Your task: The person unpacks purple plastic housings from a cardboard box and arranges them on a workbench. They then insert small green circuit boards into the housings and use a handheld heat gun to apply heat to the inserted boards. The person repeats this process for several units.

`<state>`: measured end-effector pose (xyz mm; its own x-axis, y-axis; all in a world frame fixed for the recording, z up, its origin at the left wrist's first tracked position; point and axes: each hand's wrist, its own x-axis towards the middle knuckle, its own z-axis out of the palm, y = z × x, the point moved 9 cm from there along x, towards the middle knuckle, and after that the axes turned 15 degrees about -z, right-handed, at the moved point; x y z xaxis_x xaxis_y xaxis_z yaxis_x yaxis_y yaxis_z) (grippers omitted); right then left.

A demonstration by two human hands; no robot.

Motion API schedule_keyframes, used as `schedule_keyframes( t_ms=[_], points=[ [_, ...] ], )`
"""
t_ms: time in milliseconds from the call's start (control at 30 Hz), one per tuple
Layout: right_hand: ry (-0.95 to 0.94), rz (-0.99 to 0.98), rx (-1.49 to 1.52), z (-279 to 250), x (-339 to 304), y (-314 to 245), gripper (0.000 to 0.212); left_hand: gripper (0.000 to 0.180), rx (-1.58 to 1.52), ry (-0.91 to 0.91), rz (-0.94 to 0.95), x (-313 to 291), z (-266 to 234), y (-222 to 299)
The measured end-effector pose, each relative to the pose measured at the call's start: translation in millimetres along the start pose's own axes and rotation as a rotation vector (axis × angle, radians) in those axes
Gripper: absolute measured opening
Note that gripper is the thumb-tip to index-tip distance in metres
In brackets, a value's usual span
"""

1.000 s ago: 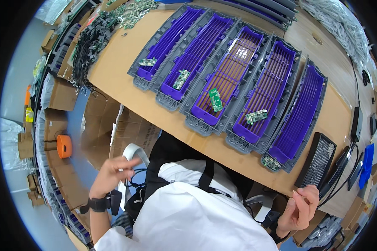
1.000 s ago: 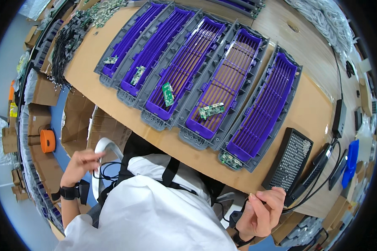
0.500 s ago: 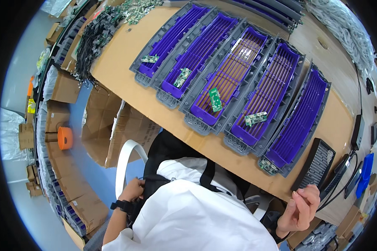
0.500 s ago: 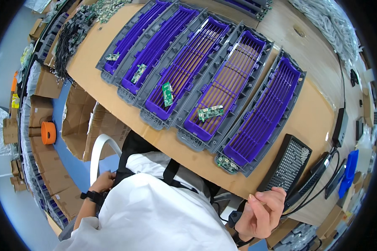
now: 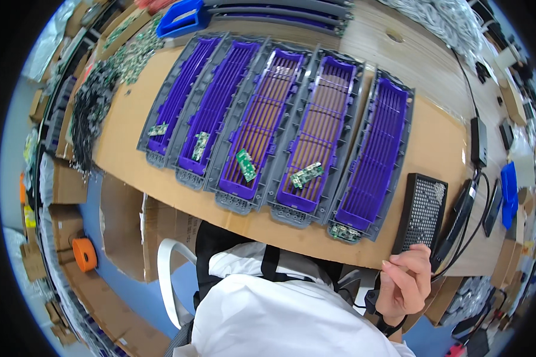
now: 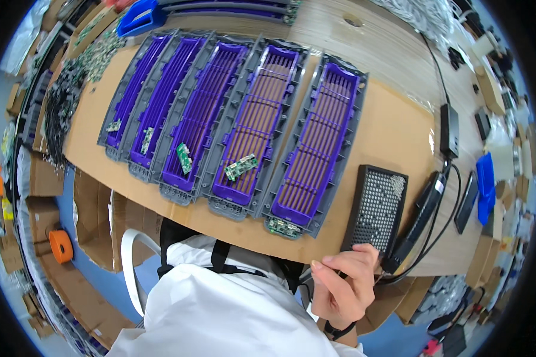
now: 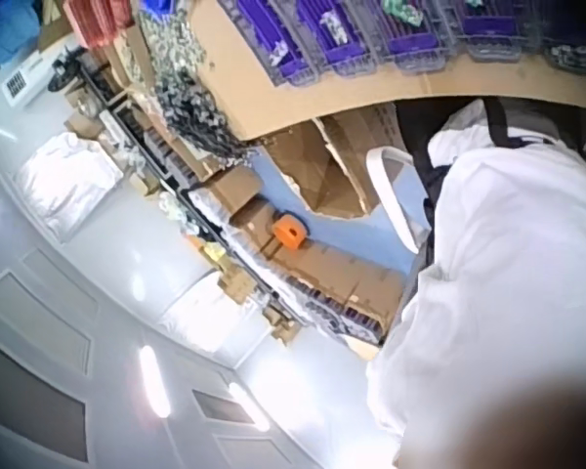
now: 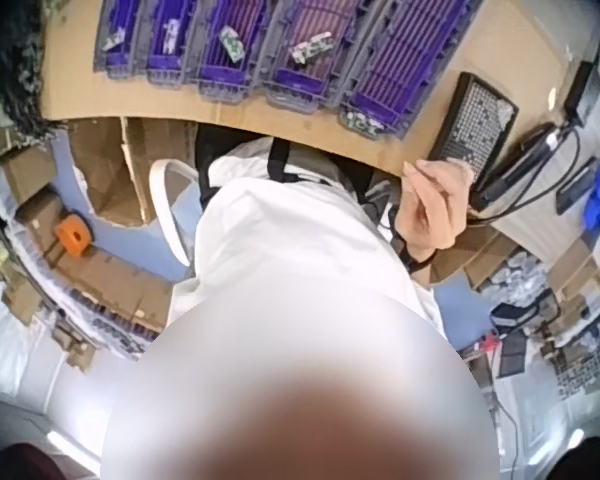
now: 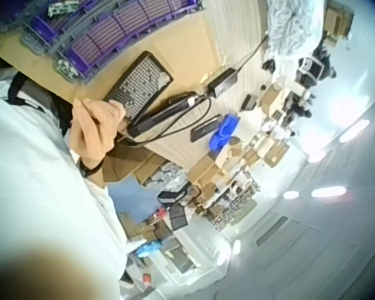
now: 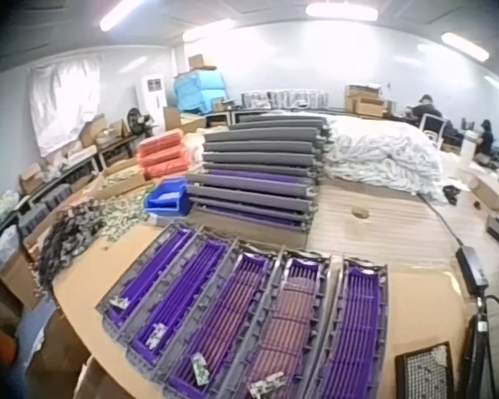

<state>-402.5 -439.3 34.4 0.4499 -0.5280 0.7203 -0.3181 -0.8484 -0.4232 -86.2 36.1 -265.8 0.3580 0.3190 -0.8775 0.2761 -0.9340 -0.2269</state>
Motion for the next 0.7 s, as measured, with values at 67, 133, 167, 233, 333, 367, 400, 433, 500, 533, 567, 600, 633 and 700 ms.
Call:
schedule_keyframes(
  t_ms=[67,133,167,233,333,367,400,433,500,533,567,600,633,700],
  points=[
    [0.008,0.019,-0.006,2.7,-1.0,-2.9,0.025,0.022,0.036,0.011,0.012,-0.1,-8.5,5.7],
    [0.015,0.042,-0.004,6.8,-1.4,-4.4,0.025,0.021,0.08,0.025,0.03,-4.2,-20.5,11.4],
    [0.022,0.039,-0.01,9.1,-0.6,-5.0,0.025,0.021,0.106,0.029,0.043,-5.9,-25.3,17.8],
    [0.042,0.043,-0.015,17.0,-2.0,-6.8,0.026,0.021,0.179,0.034,0.068,-10.3,-36.4,27.8],
    [0.034,0.006,-0.016,33.5,9.5,-15.6,0.031,0.02,0.372,0.009,0.103,-32.1,-52.7,46.9],
    [0.029,-0.004,-0.019,38.8,14.5,-17.8,0.032,0.02,0.466,-0.005,0.116,-44.2,-59.9,55.9],
    [0.001,-0.021,-0.023,45.6,18.3,-19.1,0.035,0.02,0.573,-0.025,0.127,-61.9,-67.4,66.9],
    [-0.024,-0.021,-0.047,50.9,24.0,-20.2,0.035,0.02,0.684,-0.044,0.143,-82.4,-74.4,77.7],
    [-0.074,-0.035,-0.092,60.1,39.4,-23.7,0.034,0.019,0.832,-0.03,0.295,-143.8,-87.4,118.5],
    [-0.093,-0.027,-0.115,65.4,47.2,-24.6,0.03,0.019,0.789,0.034,0.454,-179.6,-97.6,146.6],
    [-0.117,-0.027,-0.138,72.1,53.1,-24.3,0.027,0.019,0.69,0.143,0.66,-219.4,-106.3,177.4],
    [-0.15,-0.036,-0.179,81.4,59.7,-24.8,0.025,0.019,0.588,0.275,0.94,-257.2,-112.4,212.0],
    [-0.181,-0.037,-0.225,87.8,66.0,-22.5,0.023,0.018,0.389,0.268,1.132,-293.8,-114.2,241.8],
    [-0.267,-0.018,-0.297,97.3,72.7,-11.9,0.02,0.022,0.167,0.237,1.364,-331.8,-123.7,274.6]
  ],
)
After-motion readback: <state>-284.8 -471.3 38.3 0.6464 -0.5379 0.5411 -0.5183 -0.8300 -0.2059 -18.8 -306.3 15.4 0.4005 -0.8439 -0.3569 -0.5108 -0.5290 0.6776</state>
